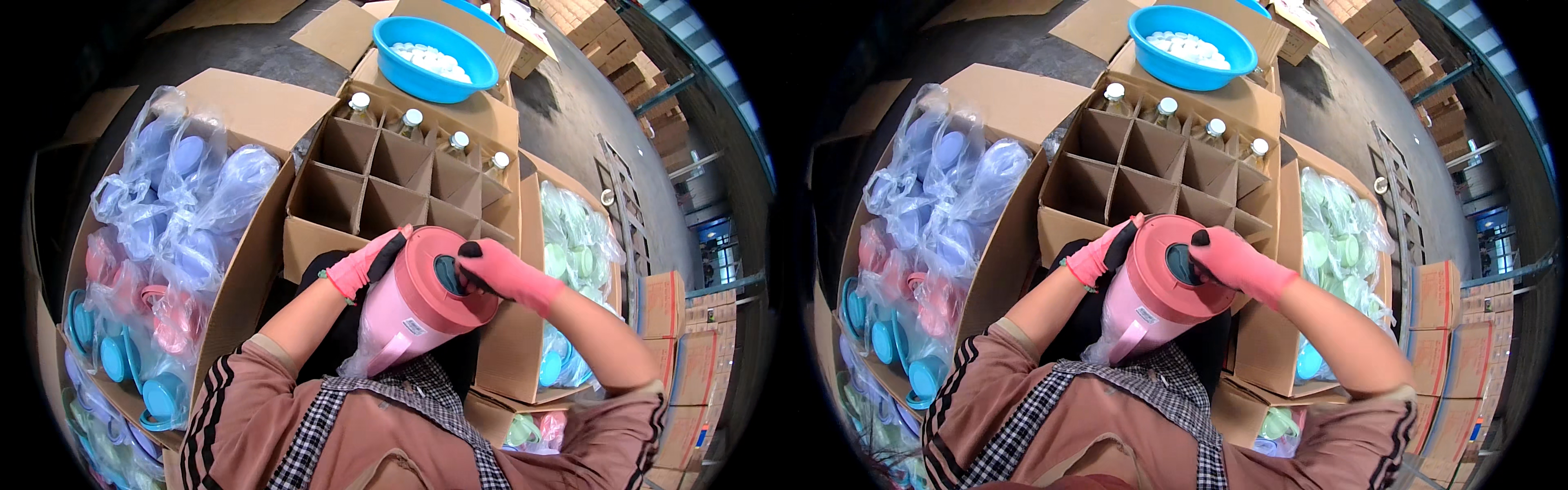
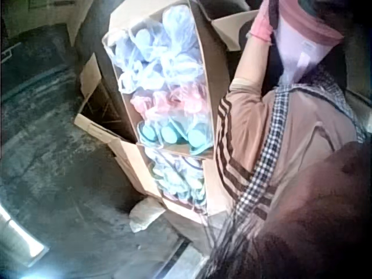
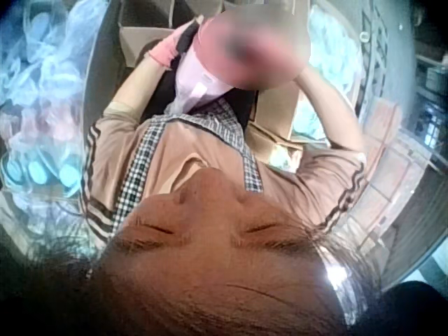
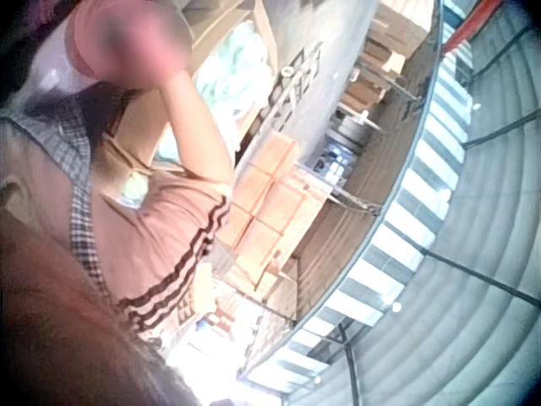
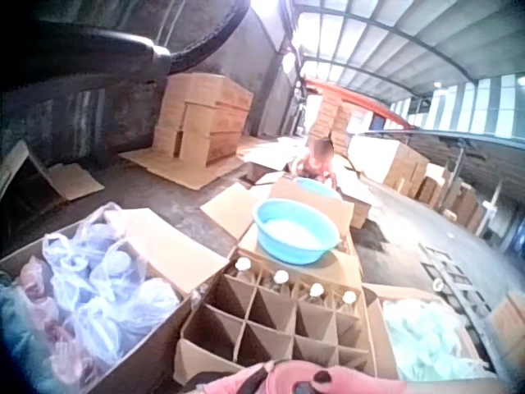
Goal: The person assembles plastic pitchers by inserting stainless steel inner liners into the plastic bodies and securing the lids. They handle multiple pitchers in pink and green colors, removing them from plastic bags and placing them into cardboard boxes.
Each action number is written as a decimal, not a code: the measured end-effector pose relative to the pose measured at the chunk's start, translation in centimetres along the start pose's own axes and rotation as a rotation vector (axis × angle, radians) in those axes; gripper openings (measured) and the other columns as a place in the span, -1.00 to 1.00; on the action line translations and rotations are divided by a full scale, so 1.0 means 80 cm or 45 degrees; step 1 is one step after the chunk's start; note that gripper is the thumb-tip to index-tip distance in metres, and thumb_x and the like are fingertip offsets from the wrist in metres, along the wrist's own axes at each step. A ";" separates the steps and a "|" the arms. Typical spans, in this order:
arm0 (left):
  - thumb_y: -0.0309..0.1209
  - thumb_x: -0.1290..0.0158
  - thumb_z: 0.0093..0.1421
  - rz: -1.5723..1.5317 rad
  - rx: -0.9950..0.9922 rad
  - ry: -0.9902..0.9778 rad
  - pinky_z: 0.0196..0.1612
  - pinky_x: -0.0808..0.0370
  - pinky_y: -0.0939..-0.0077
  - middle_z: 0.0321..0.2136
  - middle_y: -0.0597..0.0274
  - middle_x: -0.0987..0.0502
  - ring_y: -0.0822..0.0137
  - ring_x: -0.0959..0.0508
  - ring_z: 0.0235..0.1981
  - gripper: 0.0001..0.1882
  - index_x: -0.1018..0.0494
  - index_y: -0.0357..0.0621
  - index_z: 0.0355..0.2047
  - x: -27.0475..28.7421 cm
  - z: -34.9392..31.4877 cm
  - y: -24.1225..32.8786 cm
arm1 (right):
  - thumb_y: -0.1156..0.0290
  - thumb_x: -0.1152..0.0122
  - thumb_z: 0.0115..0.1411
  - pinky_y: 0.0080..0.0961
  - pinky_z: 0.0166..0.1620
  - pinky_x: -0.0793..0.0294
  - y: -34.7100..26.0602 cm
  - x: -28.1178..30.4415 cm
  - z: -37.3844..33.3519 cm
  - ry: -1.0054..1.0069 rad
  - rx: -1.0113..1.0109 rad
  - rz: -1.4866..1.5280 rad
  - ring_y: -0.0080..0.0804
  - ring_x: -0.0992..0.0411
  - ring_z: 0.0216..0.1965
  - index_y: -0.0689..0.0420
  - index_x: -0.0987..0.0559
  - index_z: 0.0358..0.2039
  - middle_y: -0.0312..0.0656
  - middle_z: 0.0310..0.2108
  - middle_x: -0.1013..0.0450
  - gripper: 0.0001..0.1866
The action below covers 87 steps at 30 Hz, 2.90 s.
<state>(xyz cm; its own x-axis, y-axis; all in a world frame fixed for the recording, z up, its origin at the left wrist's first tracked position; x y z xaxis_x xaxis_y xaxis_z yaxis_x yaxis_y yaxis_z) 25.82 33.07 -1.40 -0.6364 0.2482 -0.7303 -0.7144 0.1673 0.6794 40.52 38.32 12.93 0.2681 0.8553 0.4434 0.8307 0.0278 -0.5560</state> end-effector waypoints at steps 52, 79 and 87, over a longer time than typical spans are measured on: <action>-0.27 0.18 0.21 0.426 -1.305 0.832 -0.13 -0.36 0.50 -0.29 0.18 -0.46 0.33 -0.45 -0.27 -0.71 -0.37 -0.20 -0.20 -0.060 -0.232 0.305 | 0.53 -0.17 -0.03 -0.56 -0.34 -0.45 0.128 -0.194 -0.094 0.419 0.468 1.289 -0.46 -0.43 -0.49 0.32 -0.43 -0.45 -0.15 -0.55 -0.45 -0.84; -0.46 -0.06 -0.43 2.368 -1.199 -0.060 -0.16 -0.26 0.05 -0.58 0.41 -0.37 0.25 -0.36 -0.38 -0.78 -0.44 0.04 -0.63 -0.182 -0.143 0.082 | 0.57 -0.17 -0.12 -0.56 -0.27 -0.36 0.102 -0.106 -0.112 0.884 0.841 0.869 -0.49 -0.39 -0.36 0.30 -0.44 -0.28 -0.18 -0.41 -0.44 -0.69; -0.21 -0.20 -0.13 0.923 -0.356 0.117 0.08 -0.13 0.33 0.03 0.09 -0.12 0.21 -0.15 0.07 -0.14 0.03 -0.25 0.08 -0.196 -0.141 0.052 | 0.46 -0.22 -0.03 -0.55 -0.16 -0.33 0.023 -0.104 -0.125 0.637 1.008 1.010 -0.50 -0.34 -0.23 0.30 -0.46 -0.31 -0.14 -0.28 -0.40 -0.73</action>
<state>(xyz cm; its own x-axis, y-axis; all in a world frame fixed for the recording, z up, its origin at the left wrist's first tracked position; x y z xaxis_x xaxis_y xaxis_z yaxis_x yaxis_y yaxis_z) 29.55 19.07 12.12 -0.9850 0.1217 -0.1224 -0.1502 -0.2559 0.9550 44.66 26.11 15.26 0.8670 0.4905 -0.0882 -0.1265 0.0455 -0.9909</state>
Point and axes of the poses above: each hand's wrist, its own z-axis towards the middle knuckle, its own x-axis out of the back of the hand, y = z × x, the point moved 2 cm from there along z, towards the middle knuckle
